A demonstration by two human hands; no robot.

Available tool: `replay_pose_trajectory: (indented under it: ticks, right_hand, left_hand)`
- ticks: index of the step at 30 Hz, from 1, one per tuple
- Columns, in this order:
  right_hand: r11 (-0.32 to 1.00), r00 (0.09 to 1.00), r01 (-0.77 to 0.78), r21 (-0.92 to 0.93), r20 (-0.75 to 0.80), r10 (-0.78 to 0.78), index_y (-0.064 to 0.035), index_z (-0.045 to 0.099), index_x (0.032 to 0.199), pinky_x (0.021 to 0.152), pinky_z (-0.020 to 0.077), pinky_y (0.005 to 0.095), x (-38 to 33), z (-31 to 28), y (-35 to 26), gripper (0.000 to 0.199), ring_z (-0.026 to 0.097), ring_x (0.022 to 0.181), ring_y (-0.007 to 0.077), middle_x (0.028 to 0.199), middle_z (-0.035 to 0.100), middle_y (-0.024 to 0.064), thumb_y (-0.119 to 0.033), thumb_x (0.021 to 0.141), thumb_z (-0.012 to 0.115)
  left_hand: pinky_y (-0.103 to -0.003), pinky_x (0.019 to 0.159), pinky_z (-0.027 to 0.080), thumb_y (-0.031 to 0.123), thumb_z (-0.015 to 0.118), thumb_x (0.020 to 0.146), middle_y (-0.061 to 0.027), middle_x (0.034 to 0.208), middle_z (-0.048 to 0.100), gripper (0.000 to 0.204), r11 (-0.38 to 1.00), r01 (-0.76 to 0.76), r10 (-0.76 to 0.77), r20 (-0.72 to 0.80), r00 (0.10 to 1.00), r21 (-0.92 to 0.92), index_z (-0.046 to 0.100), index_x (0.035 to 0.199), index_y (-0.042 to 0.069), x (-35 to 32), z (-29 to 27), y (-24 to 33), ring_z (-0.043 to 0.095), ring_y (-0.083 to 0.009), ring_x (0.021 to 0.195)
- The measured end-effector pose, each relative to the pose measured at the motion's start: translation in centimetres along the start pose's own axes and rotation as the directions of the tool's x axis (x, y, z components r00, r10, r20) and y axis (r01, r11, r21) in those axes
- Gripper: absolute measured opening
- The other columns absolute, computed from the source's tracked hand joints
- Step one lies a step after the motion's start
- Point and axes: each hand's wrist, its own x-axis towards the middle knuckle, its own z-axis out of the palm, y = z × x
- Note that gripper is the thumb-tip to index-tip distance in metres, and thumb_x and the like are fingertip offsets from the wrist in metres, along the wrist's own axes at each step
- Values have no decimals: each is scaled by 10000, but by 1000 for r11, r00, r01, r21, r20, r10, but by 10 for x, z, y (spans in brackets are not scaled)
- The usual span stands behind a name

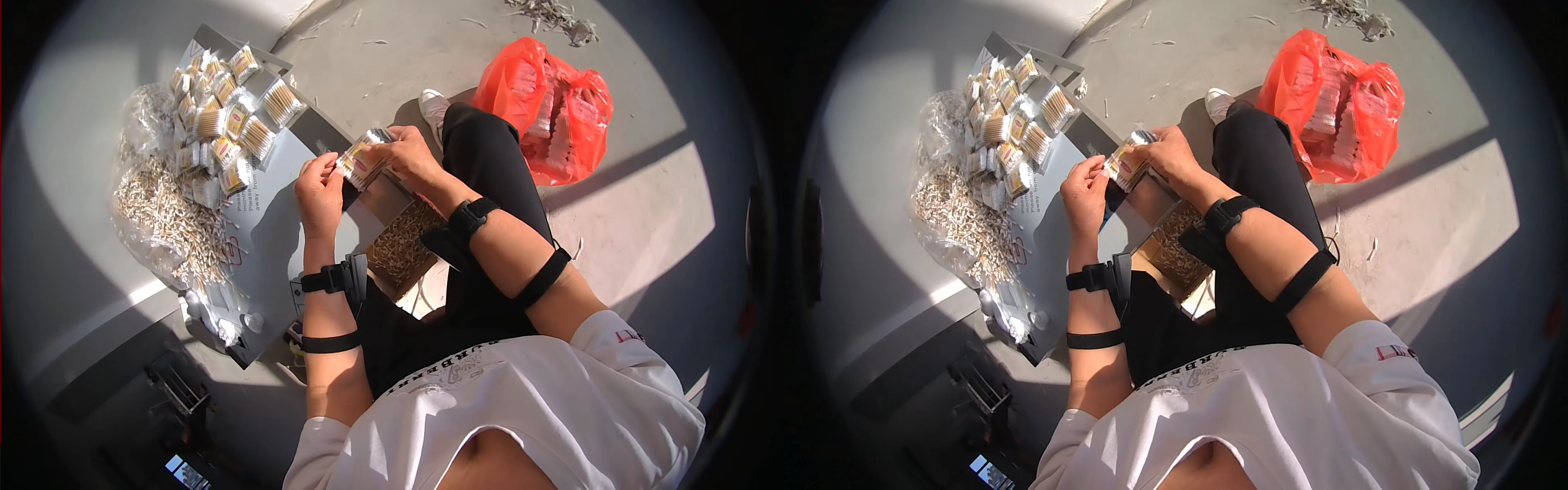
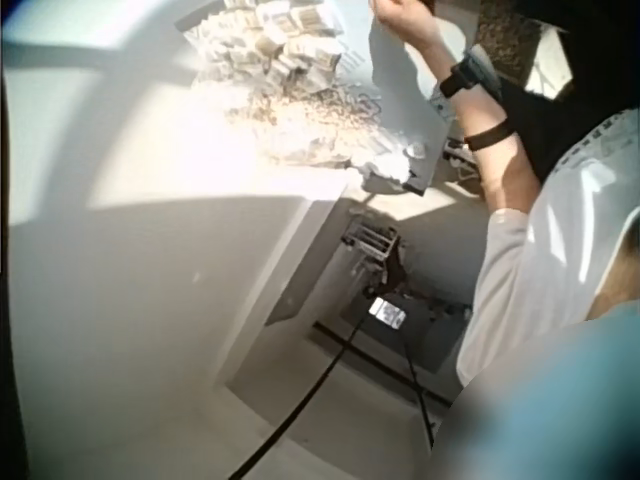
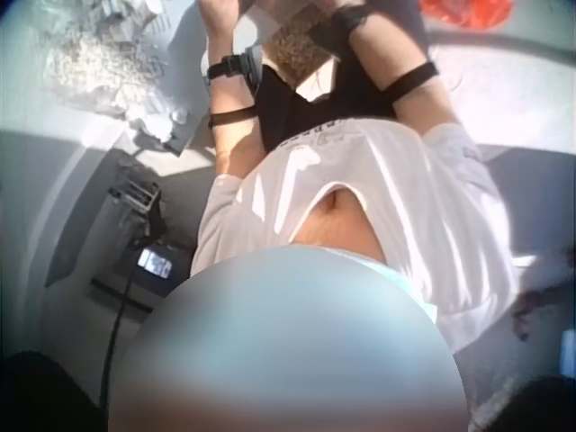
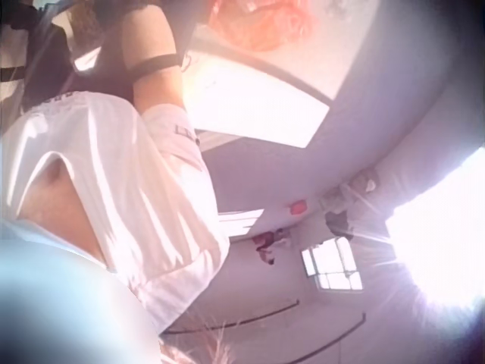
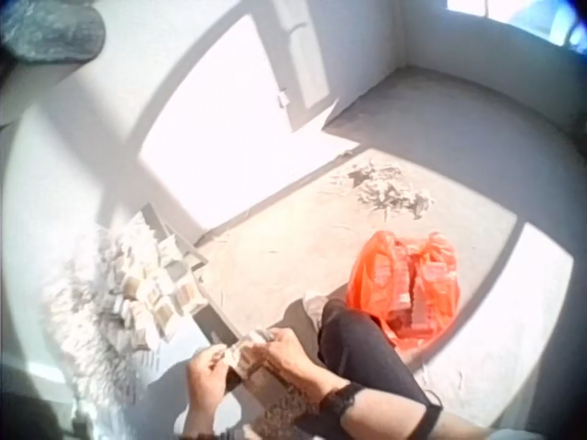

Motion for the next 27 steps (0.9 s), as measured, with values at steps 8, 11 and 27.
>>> replay_pose_trajectory:
  ticks: [8, 11, 27]
  right_hand:
    - [1000, 1000, -13, -29, -20, 12, 16, 669, 808, 485, 388, 258, -3, -1, -2, 151, 522, 546, 93, 658, 617, 41, -104, 743, 732]
    - [999, 1000, -11, -39, -2, 11, -20, 666, 818, 439, 311, 225, -5, 2, -4, 151, 458, 500, 57, 635, 587, 2, -129, 744, 739]
    - [999, 999, 47, 26, 15, -48, 23, 650, 828, 493, 415, 243, 0, 2, 3, 151, 560, 562, 108, 697, 643, 67, -8, 710, 739]
  left_hand:
    - [-246, 704, 517, -99, 639, 731, -90, 892, 632, 266, 994, -69, 80, 127, 989, -89, 656, 989, -33, 12, -7, -3, 628, -149, 768]
    - [-236, 709, 513, -121, 633, 728, -78, 904, 626, 264, 983, -13, 36, 123, 992, -185, 652, 978, -40, 10, -10, -9, 621, -134, 773]
    - [-413, 1033, 354, 57, 603, 832, -163, 1355, 433, 538, 888, -241, 293, -77, 953, 392, 421, 1338, 21, -27, 23, 13, 416, -325, 1252]
